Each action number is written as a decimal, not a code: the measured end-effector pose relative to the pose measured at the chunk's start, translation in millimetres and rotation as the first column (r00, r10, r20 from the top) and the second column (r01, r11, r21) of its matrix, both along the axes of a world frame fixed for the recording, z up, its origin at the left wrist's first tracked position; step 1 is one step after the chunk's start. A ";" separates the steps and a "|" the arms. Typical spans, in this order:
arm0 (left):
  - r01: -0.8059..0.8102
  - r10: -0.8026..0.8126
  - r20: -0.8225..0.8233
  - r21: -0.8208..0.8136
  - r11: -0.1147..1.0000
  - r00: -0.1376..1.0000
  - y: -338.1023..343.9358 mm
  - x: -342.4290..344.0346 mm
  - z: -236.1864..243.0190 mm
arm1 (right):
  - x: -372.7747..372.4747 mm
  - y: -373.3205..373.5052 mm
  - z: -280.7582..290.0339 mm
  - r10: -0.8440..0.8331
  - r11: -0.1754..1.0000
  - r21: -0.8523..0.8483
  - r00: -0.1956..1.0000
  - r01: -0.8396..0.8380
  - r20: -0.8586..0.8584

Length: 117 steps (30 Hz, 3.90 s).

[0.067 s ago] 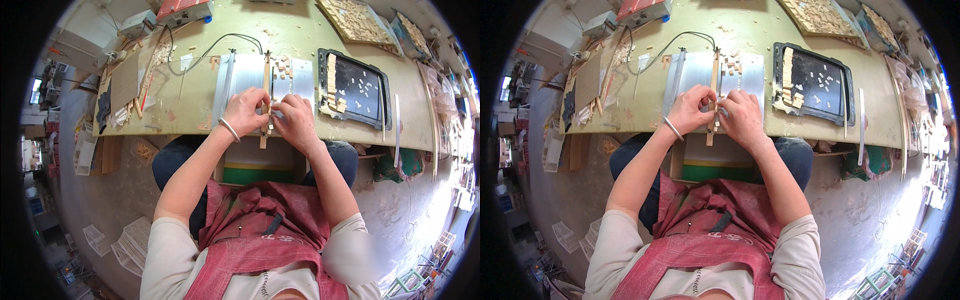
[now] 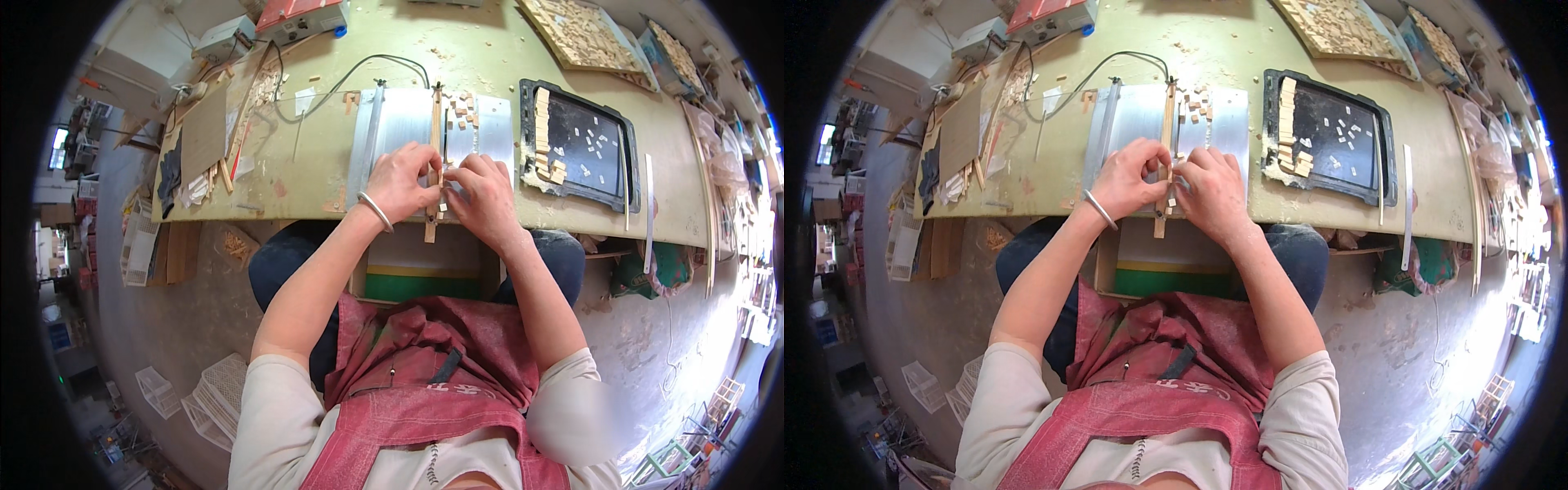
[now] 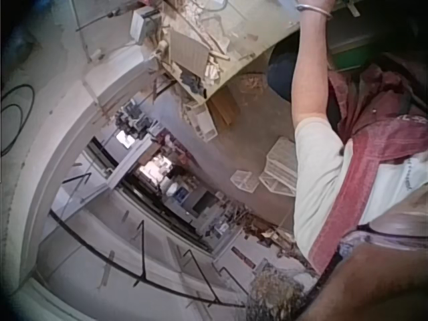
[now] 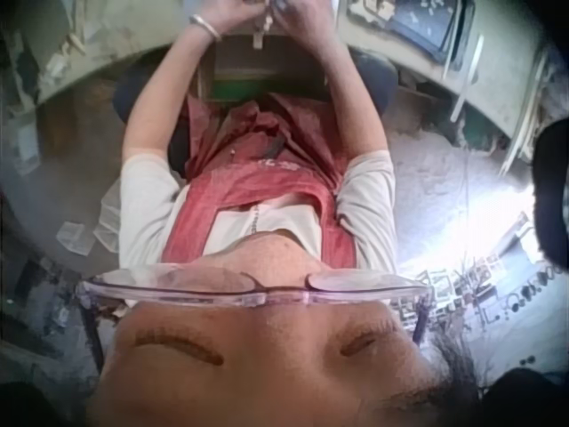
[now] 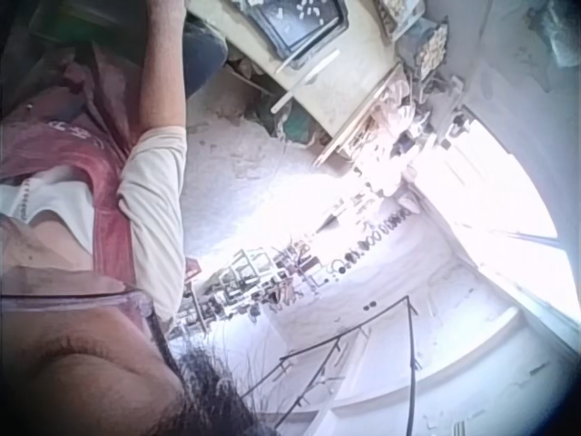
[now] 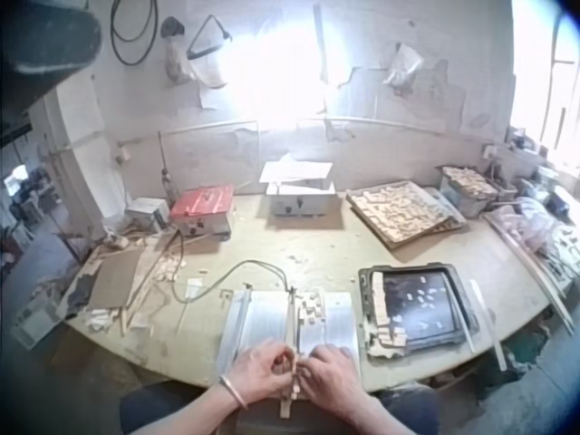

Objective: The person operates a table saw to cut small wooden pieces. They feed each piece through the blade one at a time, then place the cut pieces into a black tray on the table.

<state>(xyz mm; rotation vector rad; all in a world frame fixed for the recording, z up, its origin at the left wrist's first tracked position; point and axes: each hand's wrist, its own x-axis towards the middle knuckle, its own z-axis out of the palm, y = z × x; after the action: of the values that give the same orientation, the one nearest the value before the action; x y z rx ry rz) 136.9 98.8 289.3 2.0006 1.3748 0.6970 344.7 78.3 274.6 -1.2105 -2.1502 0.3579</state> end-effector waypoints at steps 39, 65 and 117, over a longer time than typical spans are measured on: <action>-0.041 0.038 -0.045 -0.070 0.997 0.998 42.7 3.6 2.4 | 23.9 -8.1 -10.7 -0.226 0.974 -0.028 0.944 0.226 -0.241; -0.039 0.041 0.188 -0.015 0.999 0.981 -30.3 -22.1 20.1 | 5.0 -9.9 3.5 0.125 0.992 0.002 0.991 -0.125 -0.051; -0.437 0.491 0.089 -0.338 0.833 0.866 -185.7 -62.2 -132.4 | 373.0 -13.1 -110.9 -0.819 0.536 -0.014 0.524 0.844 0.234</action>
<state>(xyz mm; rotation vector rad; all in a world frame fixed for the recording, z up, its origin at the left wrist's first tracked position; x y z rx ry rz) 74.7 -86.9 156.9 1.3329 1.7637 0.7874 717.7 65.2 163.7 -2.2668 -1.4167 -0.0773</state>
